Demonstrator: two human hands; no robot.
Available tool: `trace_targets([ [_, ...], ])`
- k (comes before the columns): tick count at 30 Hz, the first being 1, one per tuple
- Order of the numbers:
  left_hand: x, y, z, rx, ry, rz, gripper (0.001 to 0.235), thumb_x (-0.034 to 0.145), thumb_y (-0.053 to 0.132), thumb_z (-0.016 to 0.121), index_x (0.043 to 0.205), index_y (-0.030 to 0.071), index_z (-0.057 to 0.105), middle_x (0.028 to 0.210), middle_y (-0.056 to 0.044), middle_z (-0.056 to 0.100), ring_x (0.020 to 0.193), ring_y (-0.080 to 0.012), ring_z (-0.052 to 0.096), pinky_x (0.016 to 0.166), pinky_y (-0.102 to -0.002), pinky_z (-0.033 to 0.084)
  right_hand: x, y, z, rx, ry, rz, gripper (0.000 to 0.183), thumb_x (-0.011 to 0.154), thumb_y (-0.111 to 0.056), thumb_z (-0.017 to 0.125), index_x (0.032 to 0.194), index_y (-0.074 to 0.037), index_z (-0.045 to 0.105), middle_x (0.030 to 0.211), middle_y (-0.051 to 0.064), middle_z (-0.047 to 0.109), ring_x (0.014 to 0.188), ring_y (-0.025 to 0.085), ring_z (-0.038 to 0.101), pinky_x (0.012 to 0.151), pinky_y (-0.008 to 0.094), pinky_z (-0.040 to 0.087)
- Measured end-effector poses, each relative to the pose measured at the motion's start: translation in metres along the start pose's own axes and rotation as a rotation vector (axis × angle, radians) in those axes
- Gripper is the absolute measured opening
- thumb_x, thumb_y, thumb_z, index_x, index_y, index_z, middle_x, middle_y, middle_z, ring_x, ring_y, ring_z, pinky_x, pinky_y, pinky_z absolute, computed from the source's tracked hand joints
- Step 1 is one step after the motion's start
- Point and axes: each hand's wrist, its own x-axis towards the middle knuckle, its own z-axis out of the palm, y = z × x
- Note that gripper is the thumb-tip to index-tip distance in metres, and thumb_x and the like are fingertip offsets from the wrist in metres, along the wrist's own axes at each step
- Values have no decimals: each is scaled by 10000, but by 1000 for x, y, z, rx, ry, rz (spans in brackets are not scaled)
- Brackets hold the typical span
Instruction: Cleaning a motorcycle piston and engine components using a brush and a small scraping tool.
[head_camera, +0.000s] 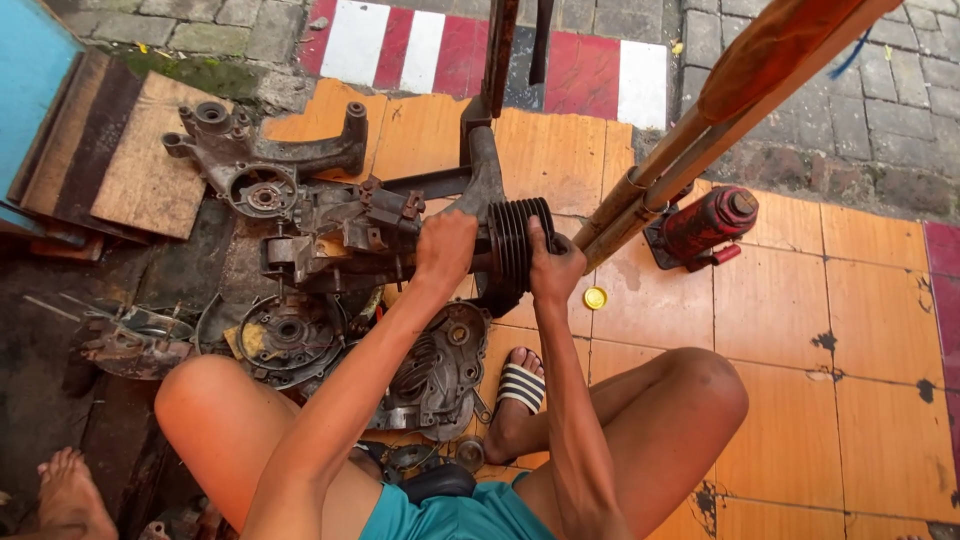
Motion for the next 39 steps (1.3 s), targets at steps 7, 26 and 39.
trace_targets([
  [7, 5, 5, 16, 17, -20, -9, 216, 774, 46, 726, 623, 199, 716, 544, 18, 647, 526, -191, 696, 485, -335, 545, 18, 18, 4, 25, 27, 41, 455, 723, -504, 932, 763, -73, 792, 666, 131, 702, 691, 208, 693, 654, 330, 518],
  [26, -10, 8, 9, 52, 59, 9, 107, 802, 52, 750, 793, 141, 691, 633, -24, 613, 595, -233, 674, 582, -387, 528, 3, -1, -4, 57, -42, -46, 525, 870, -507, 854, 898, 12, 781, 726, 152, 703, 769, 284, 713, 663, 456, 519],
  [39, -109, 60, -28, -866, 423, -352, 404, 1060, 53, 505, 1435, -44, 388, 1220, -192, 428, 1005, -398, 648, 713, -529, 639, -17, 18, -42, 174, -230, -314, 346, 1012, -392, 713, 1087, -55, 738, 933, 102, 706, 928, 128, 592, 880, 359, 522],
])
